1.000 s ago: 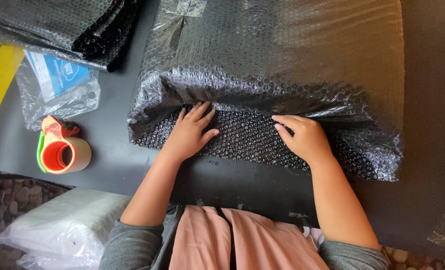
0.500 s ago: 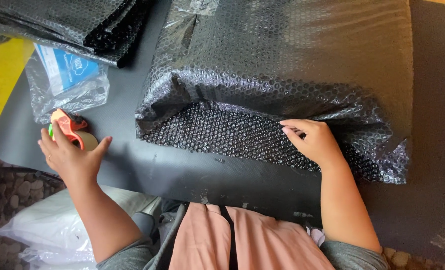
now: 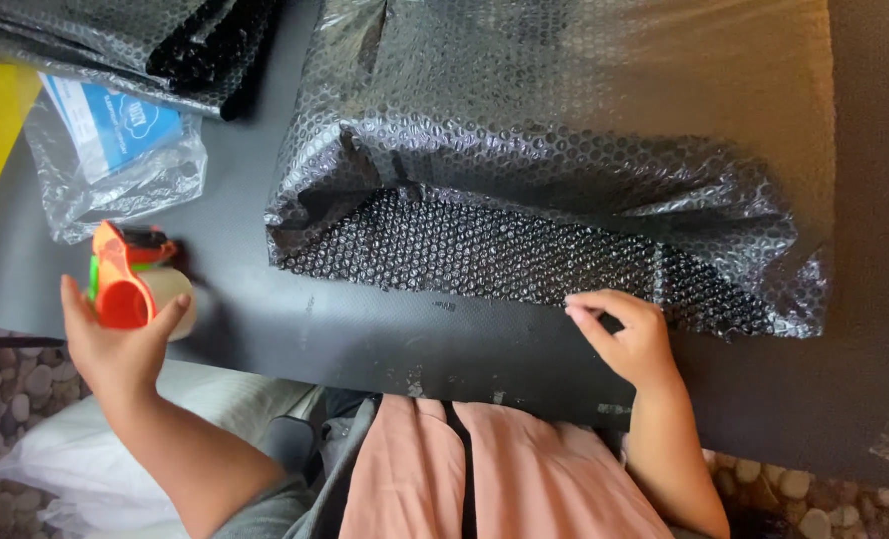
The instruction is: The person brushes a green bag with a duster, spreads out a sheet of bubble wrap, places the bag on it, wraps the bag in the bubble wrap, and applies adhesive tape to secure the packaging.
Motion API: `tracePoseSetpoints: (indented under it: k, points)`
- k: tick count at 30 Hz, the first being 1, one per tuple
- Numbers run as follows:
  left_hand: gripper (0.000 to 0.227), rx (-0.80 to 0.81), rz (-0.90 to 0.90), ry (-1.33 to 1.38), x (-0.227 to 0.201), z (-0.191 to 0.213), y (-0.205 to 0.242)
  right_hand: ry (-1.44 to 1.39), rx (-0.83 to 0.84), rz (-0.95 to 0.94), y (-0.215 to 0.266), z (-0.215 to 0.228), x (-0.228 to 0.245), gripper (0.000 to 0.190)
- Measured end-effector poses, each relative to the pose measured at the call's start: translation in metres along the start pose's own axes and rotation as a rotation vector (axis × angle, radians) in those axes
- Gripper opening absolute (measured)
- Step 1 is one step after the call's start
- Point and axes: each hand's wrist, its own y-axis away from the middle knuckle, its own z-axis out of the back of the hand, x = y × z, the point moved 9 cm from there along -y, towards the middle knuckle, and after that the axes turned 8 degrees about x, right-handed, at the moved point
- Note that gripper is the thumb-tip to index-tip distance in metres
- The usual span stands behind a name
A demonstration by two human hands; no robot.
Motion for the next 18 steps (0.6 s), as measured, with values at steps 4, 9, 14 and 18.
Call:
tracePoseSetpoints:
  k: [4, 9, 14, 18]
  points:
    - [0.096, 0.179, -0.336, 0.616, -0.029, -0.026, 0.036, -0.009, 0.004, 0.016, 0.010, -0.005, 0.013, 0.007]
    - [0.134, 0.546, -0.504, 1.016, -0.142, -0.087, 0.123, -0.211, -0.025, 0.041, 0.012, -0.014, 0.018, 0.015]
    - [0.126, 0.952, -0.886, 0.829, -0.221, -0.140, 0.210, -0.604, -0.039, -0.015, 0.015, -0.025, 0.020, 0.056]
    - [0.125, 0.956, -0.944, 0.796, -0.234, -0.154, 0.227, -0.592, -0.070, -0.059, 0.017, -0.020, 0.030, 0.052]
